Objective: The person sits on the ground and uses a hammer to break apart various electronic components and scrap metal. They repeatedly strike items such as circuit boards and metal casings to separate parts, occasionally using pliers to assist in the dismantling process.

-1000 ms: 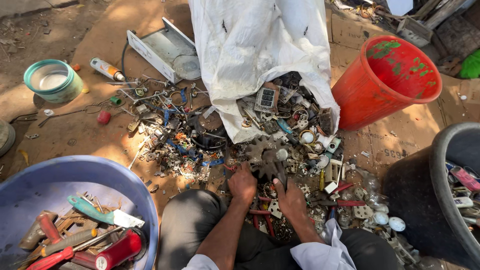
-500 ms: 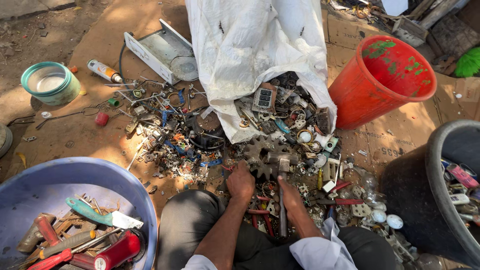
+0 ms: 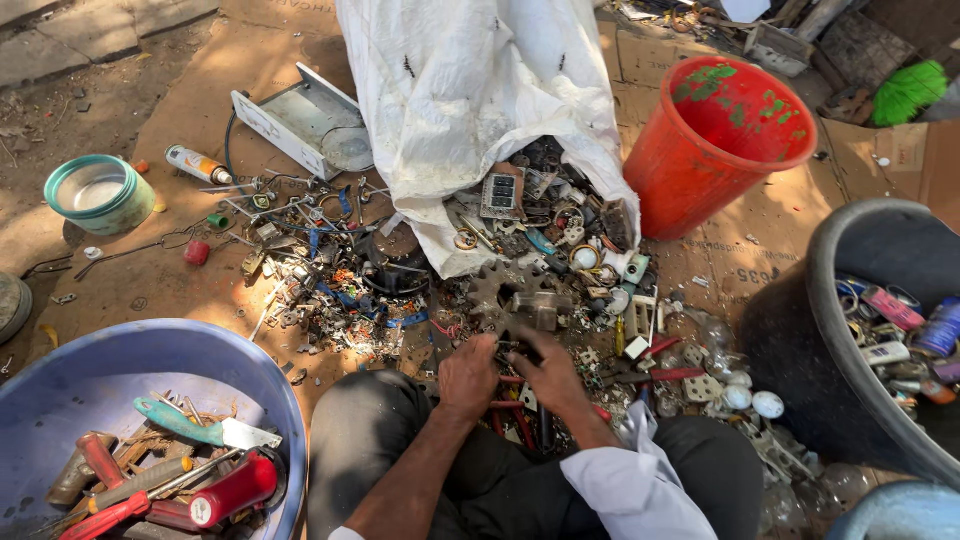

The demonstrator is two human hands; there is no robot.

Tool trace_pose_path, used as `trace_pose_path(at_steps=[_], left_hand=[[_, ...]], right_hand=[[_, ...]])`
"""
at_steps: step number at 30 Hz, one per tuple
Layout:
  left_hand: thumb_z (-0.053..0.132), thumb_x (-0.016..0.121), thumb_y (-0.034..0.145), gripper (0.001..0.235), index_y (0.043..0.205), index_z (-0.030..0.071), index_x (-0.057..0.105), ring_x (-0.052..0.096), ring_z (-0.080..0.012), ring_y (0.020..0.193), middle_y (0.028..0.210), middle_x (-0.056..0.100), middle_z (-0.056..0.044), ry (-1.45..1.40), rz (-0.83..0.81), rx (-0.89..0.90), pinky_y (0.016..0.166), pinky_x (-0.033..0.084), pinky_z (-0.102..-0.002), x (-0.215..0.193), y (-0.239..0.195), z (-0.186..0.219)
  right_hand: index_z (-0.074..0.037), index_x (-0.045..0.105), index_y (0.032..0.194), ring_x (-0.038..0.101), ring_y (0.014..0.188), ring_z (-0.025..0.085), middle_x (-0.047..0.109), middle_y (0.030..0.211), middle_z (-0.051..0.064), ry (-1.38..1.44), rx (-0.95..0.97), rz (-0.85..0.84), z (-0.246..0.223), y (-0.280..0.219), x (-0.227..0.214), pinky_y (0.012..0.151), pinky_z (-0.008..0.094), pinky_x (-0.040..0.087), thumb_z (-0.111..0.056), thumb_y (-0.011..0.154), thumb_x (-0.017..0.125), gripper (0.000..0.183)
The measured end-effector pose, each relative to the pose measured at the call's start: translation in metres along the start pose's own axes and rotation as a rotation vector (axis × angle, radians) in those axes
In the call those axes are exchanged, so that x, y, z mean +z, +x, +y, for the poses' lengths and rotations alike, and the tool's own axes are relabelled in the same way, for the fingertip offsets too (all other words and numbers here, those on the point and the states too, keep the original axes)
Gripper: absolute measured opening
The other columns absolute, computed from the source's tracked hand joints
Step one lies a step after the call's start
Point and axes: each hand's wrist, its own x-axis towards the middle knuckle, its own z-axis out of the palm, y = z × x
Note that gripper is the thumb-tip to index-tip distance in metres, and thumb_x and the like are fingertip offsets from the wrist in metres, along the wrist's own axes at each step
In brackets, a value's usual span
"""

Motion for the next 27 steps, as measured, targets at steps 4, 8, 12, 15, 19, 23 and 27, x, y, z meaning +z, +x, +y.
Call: trace_pose_path(at_steps=[4, 8, 12, 15, 19, 23, 27], left_hand=[[0.001, 0.060, 0.081, 0.031, 0.111, 0.006, 0.065, 0.070, -0.0399, 0.074, 0.095, 0.072, -0.017, 0.001, -0.051, 0.067, 0.060, 0.055, -0.052, -0.019, -0.004, 0.018], [0.007, 0.055, 0.096, 0.012, 0.107, 0.008, 0.061, 0.073, -0.0337, 0.074, 0.092, 0.071, -0.016, 0.011, -0.301, -0.170, 0.063, 0.057, -0.048, -0.012, -0.011, 0.037], [0.007, 0.060, 0.090, 0.016, 0.106, 0.005, 0.061, 0.072, -0.0369, 0.079, 0.093, 0.072, -0.018, 0.119, -0.290, 0.063, 0.065, 0.056, -0.049, -0.002, -0.038, 0.060], [0.007, 0.061, 0.087, 0.020, 0.107, 0.006, 0.061, 0.072, -0.0372, 0.081, 0.094, 0.072, -0.018, 0.141, -0.360, 0.019, 0.068, 0.056, -0.050, -0.006, -0.044, 0.070], [0.017, 0.075, 0.075, 0.033, 0.104, 0.007, 0.061, 0.071, -0.0374, 0.088, 0.098, 0.072, -0.015, 0.016, -0.410, -0.155, 0.073, 0.054, -0.051, -0.031, -0.033, 0.065], [0.010, 0.065, 0.085, 0.014, 0.098, 0.008, 0.063, 0.069, -0.0371, 0.096, 0.099, 0.072, -0.014, 0.064, -0.302, 0.035, 0.079, 0.053, -0.050, -0.044, -0.035, 0.062], [0.009, 0.063, 0.084, 0.023, 0.107, 0.006, 0.065, 0.069, -0.0372, 0.098, 0.104, 0.072, -0.016, -0.003, -0.234, -0.025, 0.082, 0.054, -0.049, -0.050, -0.021, 0.032]], right_hand=[[0.003, 0.072, 0.116, 0.074, 0.085, 0.027, 0.076, 0.100, 0.019, 0.415, 0.184, -0.047, 0.009, -0.004, 0.007, 0.077, 0.038, 0.062, -0.016, 0.093, 0.069, 0.030], [0.005, 0.070, 0.104, 0.071, 0.071, 0.023, 0.073, 0.089, 0.014, 1.147, 0.507, -0.009, 0.039, -0.009, 0.019, 0.066, 0.038, 0.060, -0.013, 0.093, 0.067, 0.022], [0.005, 0.076, 0.095, 0.063, 0.062, 0.022, 0.070, 0.076, 0.013, 0.944, 0.541, 0.222, 0.065, -0.025, 0.039, 0.055, 0.036, 0.048, -0.012, 0.092, 0.068, 0.020], [0.008, 0.074, 0.087, 0.063, 0.064, 0.023, 0.069, 0.073, 0.014, 0.638, 0.441, 0.251, 0.075, -0.037, 0.041, 0.059, 0.039, 0.049, -0.014, 0.093, 0.068, 0.023], [0.000, 0.073, 0.089, 0.061, 0.064, 0.024, 0.066, 0.071, 0.014, -0.016, 0.191, 0.118, 0.079, -0.050, 0.021, 0.063, 0.041, 0.048, -0.019, 0.097, 0.062, 0.024], [-0.003, 0.073, 0.083, 0.066, 0.068, 0.029, 0.068, 0.079, 0.013, -0.344, -0.161, 0.206, 0.079, -0.059, 0.003, 0.065, 0.042, 0.049, -0.019, 0.099, 0.060, 0.026], [-0.007, 0.066, 0.092, 0.055, 0.054, 0.019, 0.062, 0.070, 0.006, 0.970, 0.714, 0.087, 0.078, -0.060, -0.025, 0.047, 0.037, 0.039, -0.021, 0.101, 0.056, 0.019]])
